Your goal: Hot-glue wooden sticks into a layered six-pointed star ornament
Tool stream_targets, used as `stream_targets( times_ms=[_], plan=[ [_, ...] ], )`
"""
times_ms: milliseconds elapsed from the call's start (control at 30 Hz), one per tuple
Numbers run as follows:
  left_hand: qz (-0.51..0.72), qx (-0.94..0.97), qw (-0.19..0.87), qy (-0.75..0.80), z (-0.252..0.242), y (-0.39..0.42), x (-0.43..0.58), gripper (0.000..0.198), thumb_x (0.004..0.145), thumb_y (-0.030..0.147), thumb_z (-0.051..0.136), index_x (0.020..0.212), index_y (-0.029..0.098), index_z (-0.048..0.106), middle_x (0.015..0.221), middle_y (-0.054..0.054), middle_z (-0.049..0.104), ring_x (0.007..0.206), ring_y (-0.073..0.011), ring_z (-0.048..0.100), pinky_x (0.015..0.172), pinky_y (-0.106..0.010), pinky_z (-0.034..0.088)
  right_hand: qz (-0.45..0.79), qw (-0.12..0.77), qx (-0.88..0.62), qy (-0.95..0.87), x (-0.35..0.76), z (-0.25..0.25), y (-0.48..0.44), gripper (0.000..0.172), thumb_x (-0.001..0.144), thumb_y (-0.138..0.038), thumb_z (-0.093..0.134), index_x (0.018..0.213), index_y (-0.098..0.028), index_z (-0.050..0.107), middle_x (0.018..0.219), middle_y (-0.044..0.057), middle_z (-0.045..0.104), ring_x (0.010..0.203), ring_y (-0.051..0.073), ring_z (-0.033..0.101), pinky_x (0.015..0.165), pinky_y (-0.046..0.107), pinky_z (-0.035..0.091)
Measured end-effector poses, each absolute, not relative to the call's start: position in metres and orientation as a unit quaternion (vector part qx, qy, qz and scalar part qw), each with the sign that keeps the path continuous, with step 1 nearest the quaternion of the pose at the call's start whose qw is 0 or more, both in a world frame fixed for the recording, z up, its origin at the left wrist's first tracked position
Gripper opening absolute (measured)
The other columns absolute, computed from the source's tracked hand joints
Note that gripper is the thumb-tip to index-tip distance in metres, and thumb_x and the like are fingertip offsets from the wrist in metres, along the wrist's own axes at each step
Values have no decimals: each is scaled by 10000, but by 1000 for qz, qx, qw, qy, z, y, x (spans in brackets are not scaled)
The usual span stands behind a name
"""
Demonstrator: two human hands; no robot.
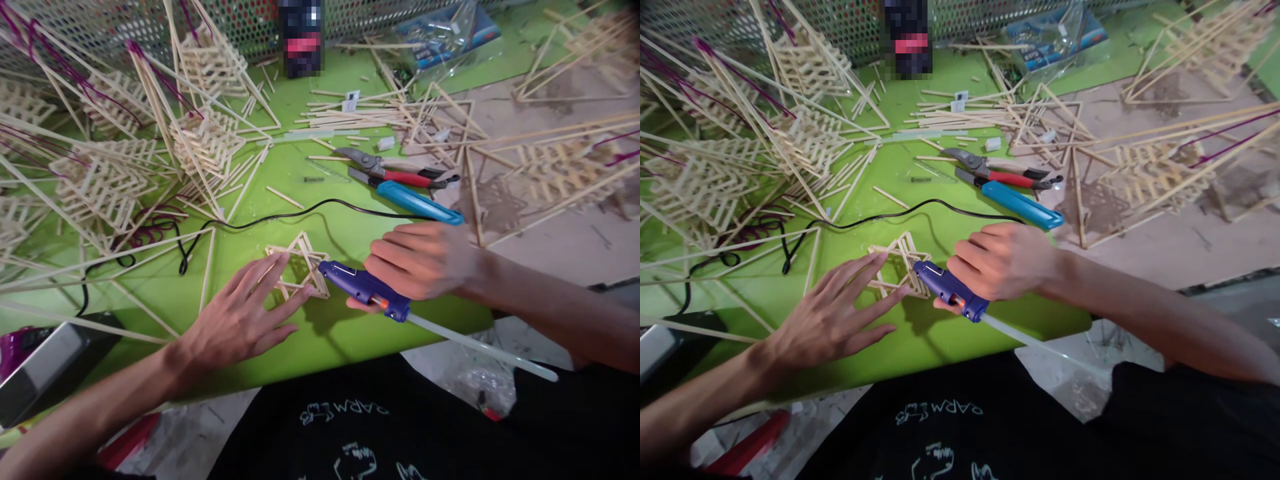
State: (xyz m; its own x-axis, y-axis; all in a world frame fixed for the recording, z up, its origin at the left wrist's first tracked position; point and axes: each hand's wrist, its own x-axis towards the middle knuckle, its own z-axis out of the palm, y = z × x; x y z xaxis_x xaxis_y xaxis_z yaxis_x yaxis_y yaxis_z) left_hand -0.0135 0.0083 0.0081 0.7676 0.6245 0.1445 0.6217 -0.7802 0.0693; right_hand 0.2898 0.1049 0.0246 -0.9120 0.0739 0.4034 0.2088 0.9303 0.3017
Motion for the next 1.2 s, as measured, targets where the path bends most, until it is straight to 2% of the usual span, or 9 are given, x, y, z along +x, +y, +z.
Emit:
stream_targets(
  times_ms=[133, 533, 833, 1200],
  plan=[
    [79, 941, 7, 330, 10, 8, -13, 651, 909, 422, 694, 1496, 250, 471, 1610, -256, 311, 1418, -422, 453, 1063, -557, 506, -172, 189, -68, -964, 290, 24, 106, 354, 921, -453, 552, 680, -196, 509, 589, -4, 506, 517, 127, 437, 472, 294, 319],
    [79, 941, 7, 328, 9, 9, -14, 665, 912, 420, 689, 1507, 246, 450, 1585, -273, 339, 1425, -424, 441, 1058, -566, 510, -167, 147, -89, -971, 289, 29, 103, 428, 971, -540, 494, 705, -205, 514, 612, -7, 488, 538, 127, 409, 488, 302, 326],
    [87, 940, 11, 329, 8, 8, -14, 596, 910, 430, 687, 1449, 234, 523, 1575, -280, 347, 1429, -432, 433, 1060, -558, 504, -168, 159, -89, -969, 287, 30, 105, 450, 974, -553, 482, 678, -214, 505, 586, -12, 469, 522, 130, 417, 476, 301, 348],
    [84, 941, 7, 328, 8, 9, -14, 665, 914, 428, 683, 1512, 253, 449, 1606, -265, 307, 1432, -425, 431, 1058, -562, 507, -149, 171, -98, -969, 290, 32, 103, 459, 900, -586, 577, 653, -199, 565, 567, 2, 496, 470, 155, 468, 434, 324, 394]
  ],
)
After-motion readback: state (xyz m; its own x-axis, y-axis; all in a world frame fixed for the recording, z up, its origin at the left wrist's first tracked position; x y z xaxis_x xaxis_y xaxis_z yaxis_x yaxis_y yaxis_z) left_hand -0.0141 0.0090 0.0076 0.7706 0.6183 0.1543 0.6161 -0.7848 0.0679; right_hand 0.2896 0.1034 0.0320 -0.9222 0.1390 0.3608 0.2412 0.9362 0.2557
